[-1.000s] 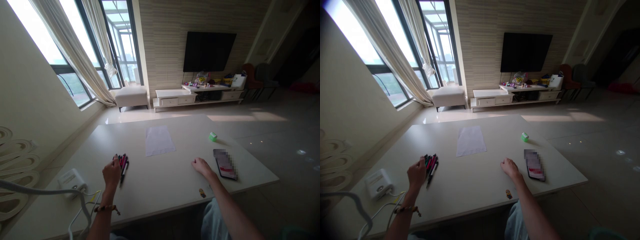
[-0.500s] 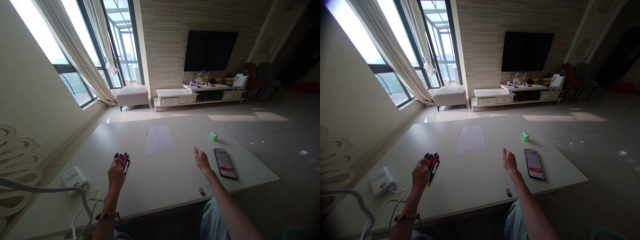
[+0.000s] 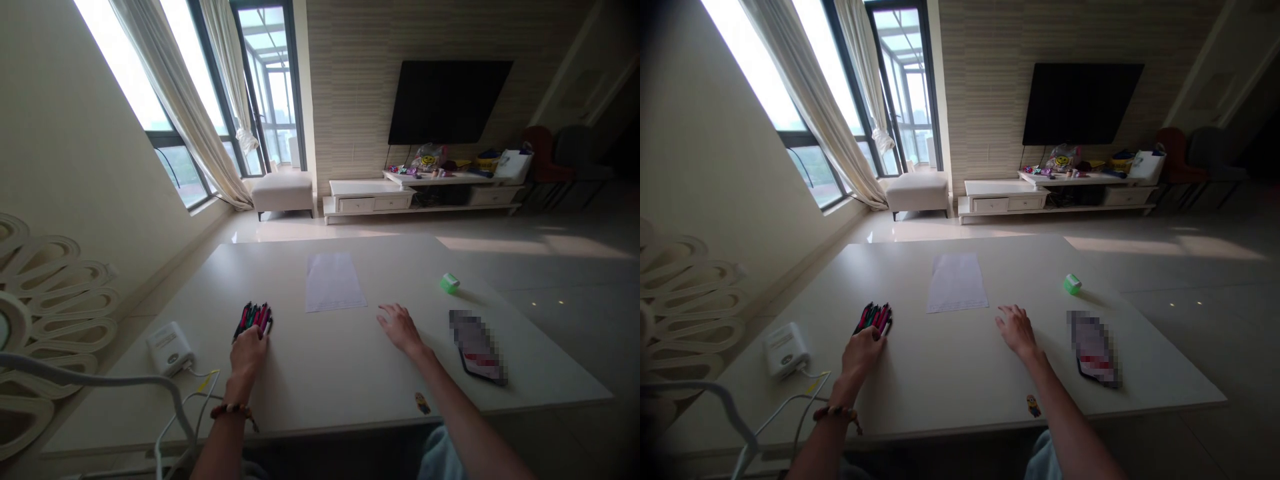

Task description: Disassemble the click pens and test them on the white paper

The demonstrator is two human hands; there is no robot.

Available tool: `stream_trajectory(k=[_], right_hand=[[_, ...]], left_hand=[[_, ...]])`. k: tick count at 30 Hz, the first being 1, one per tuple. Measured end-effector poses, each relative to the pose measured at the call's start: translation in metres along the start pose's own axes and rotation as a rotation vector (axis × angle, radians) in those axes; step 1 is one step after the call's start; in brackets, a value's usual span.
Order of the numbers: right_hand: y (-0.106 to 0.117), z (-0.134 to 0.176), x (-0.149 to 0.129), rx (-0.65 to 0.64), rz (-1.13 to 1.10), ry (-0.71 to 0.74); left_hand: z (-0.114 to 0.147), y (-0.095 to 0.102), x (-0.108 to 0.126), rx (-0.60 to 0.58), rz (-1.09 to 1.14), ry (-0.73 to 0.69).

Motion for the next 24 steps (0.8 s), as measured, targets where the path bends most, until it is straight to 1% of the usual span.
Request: stream_trajectory(k=[2, 4, 6, 8, 11, 13, 14, 15, 16, 18, 19, 20, 21, 22, 23, 24], right_hand=[[-0.008, 0.004, -0.006, -0.066, 0.057, 0.068], [-0.012, 0.005, -0.010, -0.099, 0.098, 0.091], [-0.011, 0.005, -0.012, -0.080, 0.094, 0.079], [-0.007, 0.004, -0.013, -0.032, 0.061, 0.073], [0.001, 0.006, -0.020, 0.057, -0.057, 0.079], [0.004, 0.009, -0.030, 0.096, -0.216, 0.051], [0.004, 0.011, -0.037, 0.079, -0.331, 0.021], [0.004, 0.014, -0.046, 0.025, -0.466, -0.016], [0.003, 0.017, -0.056, -0.070, -0.618, -0.058], [0.000, 0.024, -0.078, -0.357, -0.918, -0.122], [-0.001, 0.027, -0.088, -0.483, -1.041, -0.138], [-0.001, 0.030, -0.096, -0.557, -1.139, -0.142], [0.000, 0.033, -0.102, -0.581, -1.213, -0.144], [0.002, 0.034, -0.105, -0.574, -1.267, -0.140], [0.003, 0.035, -0.106, -0.550, -1.297, -0.134], [0.005, 0.036, -0.105, -0.525, -1.304, -0.129]], left_hand=[[-0.002, -0.003, 0.000, 0.015, 0.012, 0.024], [-0.003, -0.007, 0.002, 0.026, 0.032, 0.035], [-0.003, -0.011, 0.007, 0.023, 0.063, 0.027], [-0.003, -0.013, 0.012, 0.011, 0.115, 0.018], [-0.001, -0.010, 0.024, -0.015, 0.238, 0.021], [0.002, -0.006, 0.037, -0.054, 0.367, 0.009], [0.005, -0.005, 0.045, -0.079, 0.443, -0.007], [0.009, -0.004, 0.054, -0.108, 0.525, -0.036], [0.014, -0.003, 0.064, -0.136, 0.614, -0.063], [0.026, -0.006, 0.086, -0.195, 0.799, -0.116], [0.033, -0.010, 0.097, -0.261, 1.054, -0.102], [0.039, -0.013, 0.106, -0.336, 1.236, -0.093], [0.045, -0.016, 0.115, -0.401, 1.336, -0.092], [0.049, -0.019, 0.121, -0.455, 1.382, -0.096], [0.051, -0.020, 0.125, -0.491, 1.377, -0.113], [0.053, -0.020, 0.128, -0.487, 1.342, -0.146]])
Point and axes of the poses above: each hand's wrist, its own z-axis away from the middle knuckle, its own y-axis out of the back of the hand, x = y × z, the point moved 1 cm from there along -z, towards the middle knuckle, and after that the axes turned 6 degrees about z, right-handed, at the moved point
